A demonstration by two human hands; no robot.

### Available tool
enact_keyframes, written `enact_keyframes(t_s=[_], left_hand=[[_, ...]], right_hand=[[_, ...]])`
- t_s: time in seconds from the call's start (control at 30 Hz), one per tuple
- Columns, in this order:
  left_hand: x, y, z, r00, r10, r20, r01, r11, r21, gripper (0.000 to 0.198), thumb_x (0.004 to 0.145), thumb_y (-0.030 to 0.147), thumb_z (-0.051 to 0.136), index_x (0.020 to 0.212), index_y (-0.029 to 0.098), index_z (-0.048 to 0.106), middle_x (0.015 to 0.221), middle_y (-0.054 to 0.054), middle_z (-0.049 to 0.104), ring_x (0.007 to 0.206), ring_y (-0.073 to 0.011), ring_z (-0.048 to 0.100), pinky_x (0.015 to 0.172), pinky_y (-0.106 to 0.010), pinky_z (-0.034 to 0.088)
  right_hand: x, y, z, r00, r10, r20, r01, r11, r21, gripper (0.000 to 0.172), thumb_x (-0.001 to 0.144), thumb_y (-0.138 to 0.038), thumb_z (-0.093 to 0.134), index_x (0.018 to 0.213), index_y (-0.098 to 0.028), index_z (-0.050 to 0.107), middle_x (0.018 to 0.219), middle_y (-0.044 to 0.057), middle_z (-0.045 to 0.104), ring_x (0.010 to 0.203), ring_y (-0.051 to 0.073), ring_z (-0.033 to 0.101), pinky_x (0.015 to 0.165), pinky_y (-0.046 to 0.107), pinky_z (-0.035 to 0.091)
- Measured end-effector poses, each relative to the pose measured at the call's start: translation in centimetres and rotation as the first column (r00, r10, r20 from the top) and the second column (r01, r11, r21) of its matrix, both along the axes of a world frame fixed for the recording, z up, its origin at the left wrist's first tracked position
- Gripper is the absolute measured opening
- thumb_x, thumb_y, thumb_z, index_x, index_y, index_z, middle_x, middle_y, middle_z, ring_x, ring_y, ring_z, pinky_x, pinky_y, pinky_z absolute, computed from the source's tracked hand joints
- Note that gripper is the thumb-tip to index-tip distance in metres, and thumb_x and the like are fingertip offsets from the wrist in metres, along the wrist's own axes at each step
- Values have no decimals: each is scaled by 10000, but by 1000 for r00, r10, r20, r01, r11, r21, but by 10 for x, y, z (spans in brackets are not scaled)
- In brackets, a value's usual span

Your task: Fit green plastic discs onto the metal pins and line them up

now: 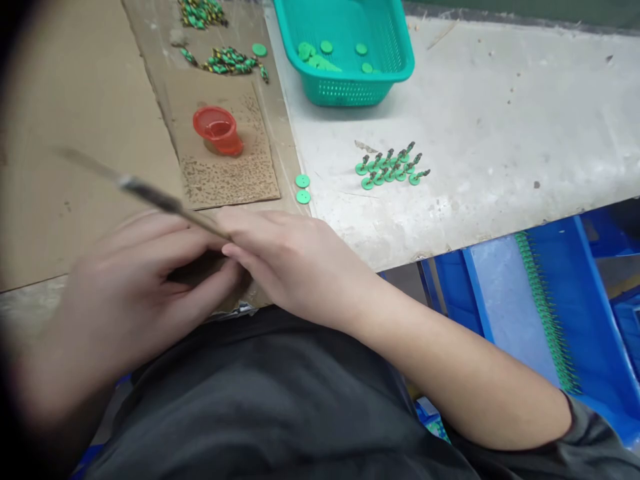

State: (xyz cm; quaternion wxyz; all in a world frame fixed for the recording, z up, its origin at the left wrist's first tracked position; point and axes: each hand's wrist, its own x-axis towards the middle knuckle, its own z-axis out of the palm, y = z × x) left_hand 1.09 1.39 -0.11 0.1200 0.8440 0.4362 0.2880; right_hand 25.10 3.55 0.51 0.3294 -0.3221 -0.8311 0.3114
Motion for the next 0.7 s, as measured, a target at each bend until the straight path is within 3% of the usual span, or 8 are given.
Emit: enact_keyframes(t_s=[0.13, 0.23, 0.33, 0.43, 0.57, 0.7], left_hand=[[-3, -1, 3, 1000, 9, 6, -9, 1000, -19, 88, 1193, 334, 666, 1169, 303, 744, 1129, 12, 835, 1022, -224, 785, 952, -410, 612], [-2, -4, 8, 998, 24, 50, -19, 996, -90, 181, 1154, 313, 693, 1315, 335, 772, 1207, 2, 863, 1069, -232, 819, 983, -405, 654], [1, -7, 11, 992, 45, 115, -28, 990, -142, 122, 1165, 351, 725, 1250, 330, 810, 1170, 4, 883, 1048, -211, 829, 973, -371, 668], [3, -8, 12, 979, 125, 163, -94, 978, -186, 135, 1169, 405, 751, 1140, 335, 863, 1124, 14, 910, 1019, -203, 844, 972, -361, 677], [0, -10, 22, 900, 301, 315, -151, 894, -423, 166, 1102, 503, 830, 1087, 369, 927, 1100, 11, 934, 953, -211, 864, 869, -337, 717], [-4, -9, 44, 825, 367, 431, -44, 800, -598, 342, 1005, 703, 917, 978, 365, 955, 958, -21, 917, 844, -231, 855, 794, -350, 749]], right_hand=[[-1, -1, -3, 998, -60, 7, 60, 998, -24, 254, 1260, -235, 628, 1028, -219, 729, 1058, 49, 837, 976, 209, 806, 922, 320, 637], [-2, -1, -5, 997, -79, -26, 77, 996, -44, 240, 1258, -243, 622, 1068, -212, 764, 1110, 72, 861, 1027, 224, 814, 959, 342, 639], [-2, -4, -5, 993, -110, -38, 107, 992, -73, 273, 1251, -267, 640, 1013, -212, 762, 1062, 74, 853, 1035, 230, 823, 965, 352, 636], [5, -9, -3, 971, -205, -122, 186, 971, -153, 270, 1221, -318, 705, 968, -227, 723, 975, 34, 818, 931, 198, 809, 878, 325, 631], [20, -21, -1, 884, -408, -228, 323, 886, -333, 188, 1181, -345, 753, 1032, -243, 703, 840, -24, 759, 709, 150, 746, 671, 280, 584], [27, -29, -5, 894, -407, -190, 332, 883, -332, 179, 1151, -315, 771, 996, -244, 716, 822, -2, 777, 701, 173, 788, 662, 290, 616]])
